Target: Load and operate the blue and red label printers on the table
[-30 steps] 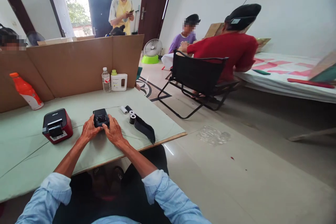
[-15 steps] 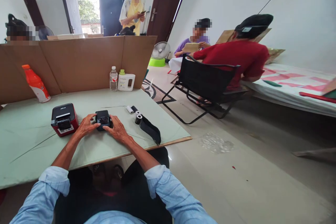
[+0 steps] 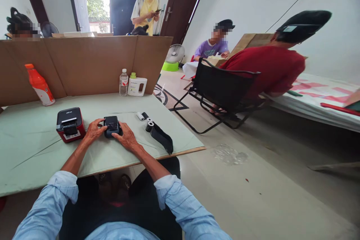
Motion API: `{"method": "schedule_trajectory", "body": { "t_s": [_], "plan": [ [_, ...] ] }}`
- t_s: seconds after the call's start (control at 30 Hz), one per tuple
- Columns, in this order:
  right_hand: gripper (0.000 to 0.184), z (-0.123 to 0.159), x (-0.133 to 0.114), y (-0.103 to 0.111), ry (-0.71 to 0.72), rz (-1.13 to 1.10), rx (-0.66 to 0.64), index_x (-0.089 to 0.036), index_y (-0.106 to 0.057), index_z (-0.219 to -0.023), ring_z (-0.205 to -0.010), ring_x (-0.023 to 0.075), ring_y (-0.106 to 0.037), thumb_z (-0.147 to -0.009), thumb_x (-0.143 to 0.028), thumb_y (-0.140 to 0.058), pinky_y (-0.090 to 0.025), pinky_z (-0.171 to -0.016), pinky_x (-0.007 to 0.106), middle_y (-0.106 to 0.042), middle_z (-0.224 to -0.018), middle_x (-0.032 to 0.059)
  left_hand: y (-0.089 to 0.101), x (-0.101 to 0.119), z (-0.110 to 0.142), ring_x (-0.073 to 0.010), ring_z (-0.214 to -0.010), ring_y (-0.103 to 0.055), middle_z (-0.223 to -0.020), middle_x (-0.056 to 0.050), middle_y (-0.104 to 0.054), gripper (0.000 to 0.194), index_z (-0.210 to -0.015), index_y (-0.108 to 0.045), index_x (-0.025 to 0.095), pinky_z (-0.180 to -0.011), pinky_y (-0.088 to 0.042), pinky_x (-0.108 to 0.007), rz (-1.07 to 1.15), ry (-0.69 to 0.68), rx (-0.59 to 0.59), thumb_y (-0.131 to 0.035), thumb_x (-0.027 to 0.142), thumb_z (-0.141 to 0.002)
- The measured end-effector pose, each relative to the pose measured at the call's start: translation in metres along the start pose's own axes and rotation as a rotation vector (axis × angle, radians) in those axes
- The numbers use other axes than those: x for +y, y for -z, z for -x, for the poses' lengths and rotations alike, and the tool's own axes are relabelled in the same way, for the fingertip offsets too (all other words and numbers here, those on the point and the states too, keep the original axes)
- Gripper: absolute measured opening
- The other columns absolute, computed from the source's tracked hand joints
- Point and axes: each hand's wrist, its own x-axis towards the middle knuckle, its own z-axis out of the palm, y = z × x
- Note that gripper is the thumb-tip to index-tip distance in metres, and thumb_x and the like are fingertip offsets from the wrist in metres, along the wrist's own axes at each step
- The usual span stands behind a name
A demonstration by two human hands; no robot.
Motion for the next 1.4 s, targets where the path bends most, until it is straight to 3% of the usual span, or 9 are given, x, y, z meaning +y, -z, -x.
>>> {"method": "schedule_trajectory", "body": {
  "t_s": [0.2, 0.47, 0.63, 0.9, 1.1, 1.2, 1.4],
  "plan": [
    [0.073, -0.001, 0.001, -0.002, -0.007, 0.036, -0.007, -0.019, -0.045, -0.158, -0.128, 0.0304, -0.061, -0.094, -0.043, -0.072, -0.051, -0.112, 0.047, -0.062, -0.140, 0.0160, -0.004, 0.002, -0.008, -0.0243, -0.098, -0.077, -0.126, -0.010, -0.077, 0.039, -0.121, -0.078, 0.021, -0.092, -0.063, -0.039, -0.055, -0.029, 0.038, -0.071, 0.027, -0.083],
    [0.074, 0.000, 0.004, -0.002, 0.004, 0.044, -0.005, -0.021, -0.044, -0.159, -0.127, 0.0305, -0.061, -0.094, -0.044, -0.071, -0.052, -0.111, 0.047, -0.062, -0.138, 0.0156, -0.012, -0.003, -0.018, -0.0224, -0.093, -0.074, -0.117, -0.007, -0.076, 0.032, -0.111, -0.081, 0.024, -0.093, -0.063, -0.040, -0.077, -0.030, 0.064, -0.068, 0.025, -0.082],
    [0.075, 0.000, 0.003, -0.001, 0.007, 0.036, 0.002, -0.022, -0.043, -0.160, -0.127, 0.0301, -0.061, -0.094, -0.044, -0.072, -0.051, -0.112, 0.047, -0.062, -0.139, 0.0150, -0.013, -0.004, -0.019, -0.0241, -0.107, -0.070, -0.118, -0.008, -0.071, 0.029, -0.107, -0.083, 0.025, -0.102, -0.060, -0.042, -0.114, -0.077, 0.061, -0.069, 0.024, -0.081],
    [0.073, 0.001, 0.000, 0.001, 0.005, 0.015, 0.005, -0.019, -0.045, -0.159, -0.129, 0.0300, -0.060, -0.095, -0.044, -0.072, -0.051, -0.113, 0.047, -0.062, -0.139, 0.0157, -0.017, 0.000, -0.021, -0.0274, -0.125, -0.066, -0.137, -0.008, -0.062, 0.031, -0.104, -0.085, 0.025, -0.111, -0.057, -0.043, -0.157, -0.092, 0.034, -0.067, 0.018, -0.079],
    [0.067, -0.006, 0.006, -0.002, -0.030, -0.099, 0.058, -0.024, -0.049, -0.157, -0.108, 0.0235, -0.066, -0.094, -0.035, -0.070, -0.058, -0.099, 0.041, -0.063, -0.135, 0.0118, -0.017, 0.003, -0.019, -0.0260, -0.124, -0.066, -0.139, -0.006, -0.063, 0.026, -0.102, -0.086, 0.028, -0.107, -0.060, -0.042, -0.159, -0.113, 0.004, -0.066, 0.020, -0.086],
    [0.061, -0.016, 0.007, -0.001, -0.008, -0.155, 0.087, -0.025, -0.054, -0.153, -0.106, 0.0217, -0.066, -0.093, -0.027, -0.068, -0.059, -0.095, 0.038, -0.062, -0.137, 0.0112, -0.015, 0.003, -0.016, -0.0279, -0.128, -0.065, -0.142, -0.008, -0.062, 0.024, -0.104, -0.085, 0.028, -0.108, -0.060, -0.044, -0.163, -0.147, -0.015, -0.068, 0.023, -0.088],
    [0.036, -0.030, 0.004, 0.001, 0.045, -0.076, 0.079, -0.027, -0.077, -0.122, -0.124, 0.0253, -0.064, -0.090, -0.015, -0.067, -0.057, -0.105, 0.043, -0.062, -0.137, 0.0096, -0.008, 0.000, -0.013, -0.0286, -0.132, -0.063, -0.146, -0.007, -0.061, 0.031, -0.109, -0.084, 0.028, -0.119, -0.051, -0.049, -0.176, -0.217, -0.065, -0.071, 0.018, -0.083]
  ]
}}
